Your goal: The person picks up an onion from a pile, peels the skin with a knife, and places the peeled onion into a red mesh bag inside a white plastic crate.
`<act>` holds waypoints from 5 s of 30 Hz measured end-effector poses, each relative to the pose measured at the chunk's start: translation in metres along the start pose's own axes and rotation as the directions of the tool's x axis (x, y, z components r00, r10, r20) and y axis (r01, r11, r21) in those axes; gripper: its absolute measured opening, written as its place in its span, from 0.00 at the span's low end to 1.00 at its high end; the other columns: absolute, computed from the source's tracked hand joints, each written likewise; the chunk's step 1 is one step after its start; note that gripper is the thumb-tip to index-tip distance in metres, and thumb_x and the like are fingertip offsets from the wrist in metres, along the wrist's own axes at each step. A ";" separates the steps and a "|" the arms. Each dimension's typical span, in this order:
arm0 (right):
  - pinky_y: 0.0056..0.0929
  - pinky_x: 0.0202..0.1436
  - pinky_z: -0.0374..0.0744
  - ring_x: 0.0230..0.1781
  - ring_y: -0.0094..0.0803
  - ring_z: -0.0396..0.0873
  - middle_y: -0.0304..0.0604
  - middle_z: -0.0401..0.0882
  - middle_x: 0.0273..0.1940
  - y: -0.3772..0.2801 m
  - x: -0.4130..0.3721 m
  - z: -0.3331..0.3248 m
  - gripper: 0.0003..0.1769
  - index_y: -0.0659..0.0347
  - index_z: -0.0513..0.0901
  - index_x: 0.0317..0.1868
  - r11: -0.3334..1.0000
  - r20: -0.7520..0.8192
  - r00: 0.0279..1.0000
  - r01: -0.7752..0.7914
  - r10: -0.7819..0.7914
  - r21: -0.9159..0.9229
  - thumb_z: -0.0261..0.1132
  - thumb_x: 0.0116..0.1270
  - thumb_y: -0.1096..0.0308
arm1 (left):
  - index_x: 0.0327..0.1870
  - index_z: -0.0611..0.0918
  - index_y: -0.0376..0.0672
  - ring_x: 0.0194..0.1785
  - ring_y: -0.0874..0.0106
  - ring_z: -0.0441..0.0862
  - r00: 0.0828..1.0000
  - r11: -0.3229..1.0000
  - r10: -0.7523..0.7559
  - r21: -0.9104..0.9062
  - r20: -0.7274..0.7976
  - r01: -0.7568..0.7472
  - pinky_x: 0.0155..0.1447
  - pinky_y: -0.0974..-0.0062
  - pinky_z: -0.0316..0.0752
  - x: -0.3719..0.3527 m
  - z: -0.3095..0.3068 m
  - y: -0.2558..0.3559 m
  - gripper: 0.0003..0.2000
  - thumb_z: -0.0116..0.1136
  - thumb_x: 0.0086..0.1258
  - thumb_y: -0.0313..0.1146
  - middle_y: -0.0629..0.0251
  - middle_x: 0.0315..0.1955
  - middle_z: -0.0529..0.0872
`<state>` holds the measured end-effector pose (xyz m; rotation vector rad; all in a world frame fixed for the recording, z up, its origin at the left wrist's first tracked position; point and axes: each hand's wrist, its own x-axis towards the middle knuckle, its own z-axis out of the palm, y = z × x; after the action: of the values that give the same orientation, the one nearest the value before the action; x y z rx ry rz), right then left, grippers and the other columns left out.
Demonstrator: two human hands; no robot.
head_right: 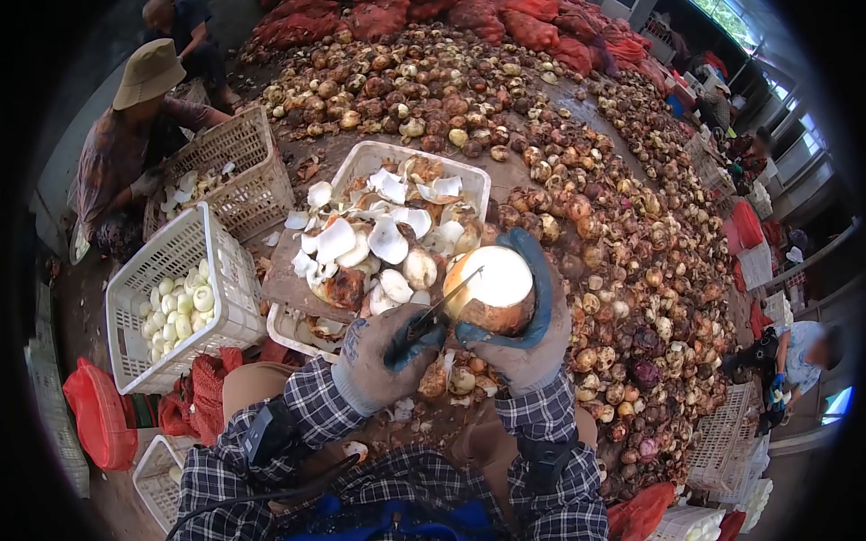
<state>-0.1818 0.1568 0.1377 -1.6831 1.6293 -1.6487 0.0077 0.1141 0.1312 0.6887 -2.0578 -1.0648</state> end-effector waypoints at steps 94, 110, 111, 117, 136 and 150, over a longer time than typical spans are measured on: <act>0.33 0.57 0.79 0.51 0.36 0.80 0.50 0.78 0.52 -0.010 -0.001 0.013 0.40 0.69 0.71 0.61 0.855 -0.126 0.926 -0.267 0.355 0.445 0.73 0.43 0.73 | 0.62 0.73 0.39 0.37 0.72 0.83 0.968 0.970 -0.242 0.048 0.059 0.239 0.46 0.74 0.78 0.009 -0.014 -0.026 0.24 0.56 0.62 0.27 0.54 0.35 0.85; 0.50 0.59 0.78 0.56 0.44 0.77 0.49 0.77 0.54 0.043 -0.017 0.002 0.29 0.65 0.73 0.60 0.156 0.304 0.808 -0.432 0.505 0.888 0.63 0.60 0.59 | 0.48 0.78 0.31 0.13 0.76 0.76 0.691 0.596 -0.550 -0.359 0.468 0.718 0.14 0.80 0.69 0.031 -0.040 -0.046 0.13 0.57 0.65 0.27 0.58 0.22 0.85; 0.51 0.60 0.78 0.57 0.45 0.76 0.49 0.77 0.55 0.042 -0.015 0.003 0.30 0.64 0.72 0.61 0.136 0.298 0.807 -0.418 0.510 0.898 0.64 0.60 0.57 | 0.48 0.78 0.30 0.13 0.76 0.76 0.670 0.559 -0.566 -0.374 0.481 0.740 0.14 0.80 0.69 0.032 -0.040 -0.051 0.13 0.57 0.65 0.27 0.58 0.22 0.85; 0.53 0.60 0.78 0.57 0.48 0.75 0.49 0.74 0.58 0.036 -0.010 0.010 0.37 0.57 0.69 0.64 0.053 0.230 0.844 -0.291 0.484 0.955 0.66 0.58 0.47 | 0.48 0.78 0.35 0.20 0.75 0.77 0.811 0.235 -0.475 -0.838 0.343 0.492 0.21 0.73 0.73 0.004 0.008 -0.057 0.14 0.59 0.67 0.35 0.59 0.28 0.84; 0.34 0.56 0.79 0.52 0.37 0.79 0.50 0.77 0.54 0.010 -0.022 0.044 0.34 0.71 0.69 0.63 0.648 0.194 0.842 -0.517 0.504 0.560 0.63 0.54 0.69 | 0.46 0.81 0.31 0.29 0.78 0.80 0.789 0.623 -0.551 -0.763 -0.273 0.171 0.32 0.80 0.76 0.018 0.004 -0.027 0.12 0.61 0.61 0.24 0.63 0.33 0.86; 0.46 0.61 0.78 0.60 0.50 0.73 0.59 0.70 0.60 0.009 -0.018 0.025 0.46 0.71 0.61 0.67 0.318 0.217 0.890 -0.357 0.401 0.878 0.66 0.51 0.56 | 0.50 0.79 0.37 0.30 0.75 0.82 0.882 0.874 -0.428 -0.339 -0.199 0.348 0.34 0.78 0.77 0.016 -0.012 -0.034 0.16 0.60 0.68 0.37 0.58 0.32 0.84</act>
<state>-0.1606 0.1565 0.1138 -0.6055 0.6894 -1.7641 0.0113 0.0794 0.1126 1.0598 -1.5159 -1.3857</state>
